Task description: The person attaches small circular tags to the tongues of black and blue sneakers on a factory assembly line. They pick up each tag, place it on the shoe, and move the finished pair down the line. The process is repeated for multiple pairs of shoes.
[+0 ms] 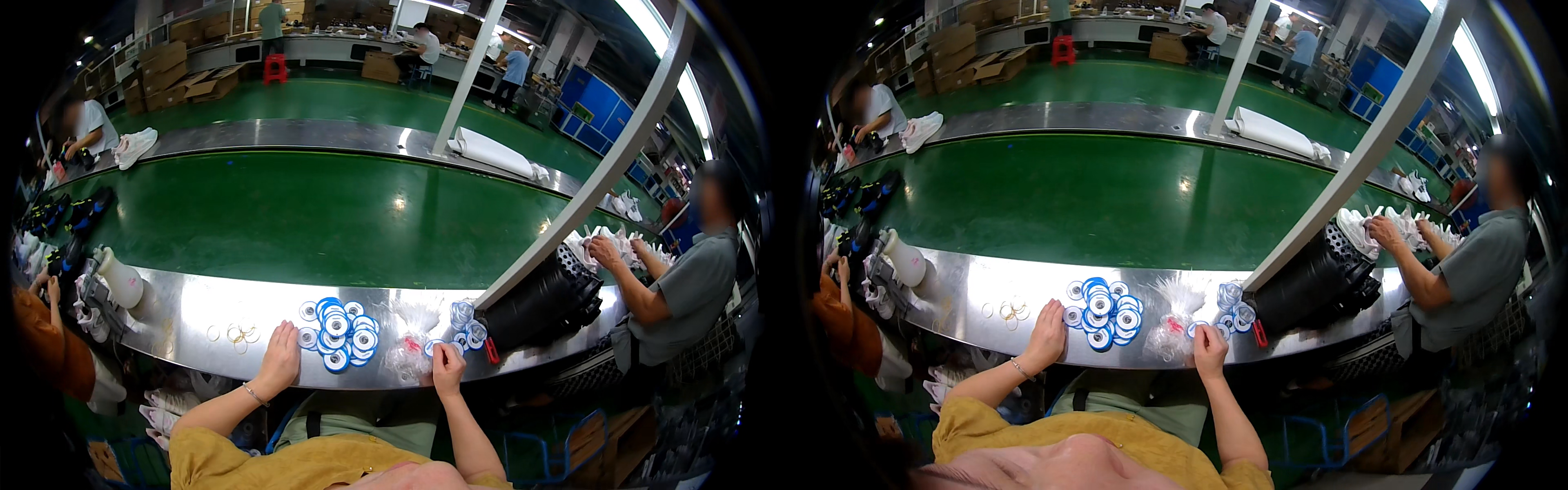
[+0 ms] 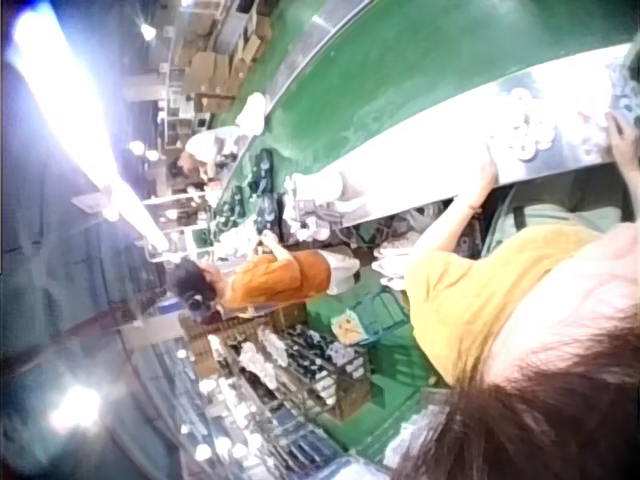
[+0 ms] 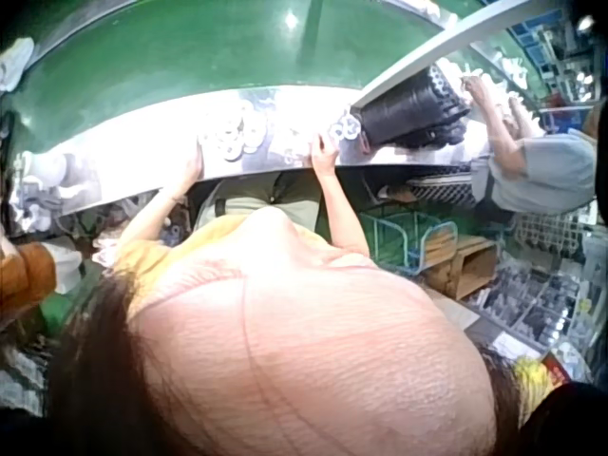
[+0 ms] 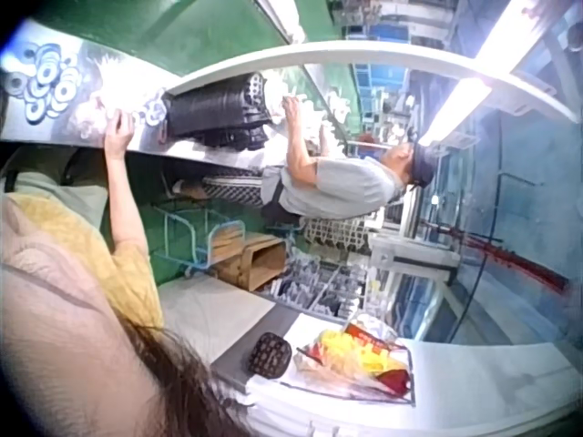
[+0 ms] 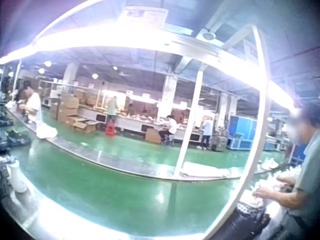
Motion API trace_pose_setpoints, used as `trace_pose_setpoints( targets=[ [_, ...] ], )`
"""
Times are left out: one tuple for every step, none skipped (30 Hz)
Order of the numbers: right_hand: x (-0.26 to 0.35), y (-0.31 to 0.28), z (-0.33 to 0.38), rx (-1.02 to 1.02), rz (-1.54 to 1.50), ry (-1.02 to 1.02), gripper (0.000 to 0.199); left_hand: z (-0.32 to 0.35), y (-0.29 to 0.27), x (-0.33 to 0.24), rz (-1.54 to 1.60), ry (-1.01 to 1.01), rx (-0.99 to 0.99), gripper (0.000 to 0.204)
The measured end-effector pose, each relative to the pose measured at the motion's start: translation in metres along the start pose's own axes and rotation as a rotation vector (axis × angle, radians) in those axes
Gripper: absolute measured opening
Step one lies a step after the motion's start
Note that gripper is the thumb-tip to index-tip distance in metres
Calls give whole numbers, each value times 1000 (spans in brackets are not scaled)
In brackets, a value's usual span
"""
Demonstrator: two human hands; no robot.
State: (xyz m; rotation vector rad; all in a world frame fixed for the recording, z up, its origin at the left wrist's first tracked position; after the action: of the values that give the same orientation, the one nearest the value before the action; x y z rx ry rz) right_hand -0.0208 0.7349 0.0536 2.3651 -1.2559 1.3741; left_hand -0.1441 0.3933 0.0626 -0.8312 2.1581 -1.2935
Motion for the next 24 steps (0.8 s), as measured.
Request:
trace_pose_setpoints(
  targets=[
    [-1,1,-1,2,-10,3,4,0,0,0,-1,5,0,36],
    [-1,2,-1,4,-20,5,4,0,-1,0,0,0,-1,36],
    [-1,2,0,8,-20,18,4,1,-2,0,2,-6,-2,36],
    [0,2,-2,11,-21,27,4,1,-2,0,4,-12,-6,37],
    [1,2,-2,15,-22,37,4,2,0,1,-1,-5,-1,37],
    [-1,2,-1,15,-18,40,5,2,1,2,-7,2,4,37],
    [-1,2,-1,13,-16,38,5,2,2,2,-14,6,7,37],
    [-2,2,-1,11,-13,36,5,2,3,2,-13,5,12,37],
    [-2,2,-1,10,-12,33,5,1,2,1,-14,4,16,37],
    [-1,1,-1,12,-9,39,5,1,1,1,-14,2,21,37],
    [0,1,-1,13,-7,45,5,0,-1,1,-15,4,19,37],
    [1,1,-1,15,-6,51,5,-1,-2,0,-16,5,17,37],
    [1,1,-1,12,-8,43,5,-1,-2,-1,-17,5,16,36],
    [0,2,-1,9,-11,35,5,0,-2,0,-15,3,17,36],
    [0,2,-1,6,-13,27,5,0,-2,0,-12,0,18,36],
    [0,2,-1,7,-10,27,5,0,-2,0,-8,-2,18,37],
    [0,2,-1,9,-7,27,5,0,-2,0,-7,-3,19,37],
    [1,2,-1,10,-4,27,5,0,-2,0,-5,-4,19,37],
    [1,2,-1,12,-4,28,5,0,-2,0,-4,-5,21,37],
    [0,2,-1,13,-4,28,5,0,-3,-1,0,-8,23,38],
    [0,1,-1,15,-3,29,5,0,-3,-1,4,-11,25,38],
    [0,2,-1,15,-5,30,5,0,-3,-1,9,-14,26,38],
    [1,2,-1,15,-7,32,5,0,-3,-1,9,-14,26,38],
    [1,2,-1,15,-10,33,5,0,-3,-1,9,-14,26,38]
  ],
)
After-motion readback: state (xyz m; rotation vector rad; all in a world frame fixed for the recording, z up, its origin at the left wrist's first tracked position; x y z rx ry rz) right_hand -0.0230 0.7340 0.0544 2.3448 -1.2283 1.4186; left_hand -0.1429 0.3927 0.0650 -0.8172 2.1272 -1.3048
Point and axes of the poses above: each hand's wrist, its own z-axis away from the middle knuckle, its own y-axis out of the palm, x = y × z, the point moved 3 cm from there along -z, towards the middle knuckle, and after that the axes turned 9 degrees about -z, right-handed, at the moved point
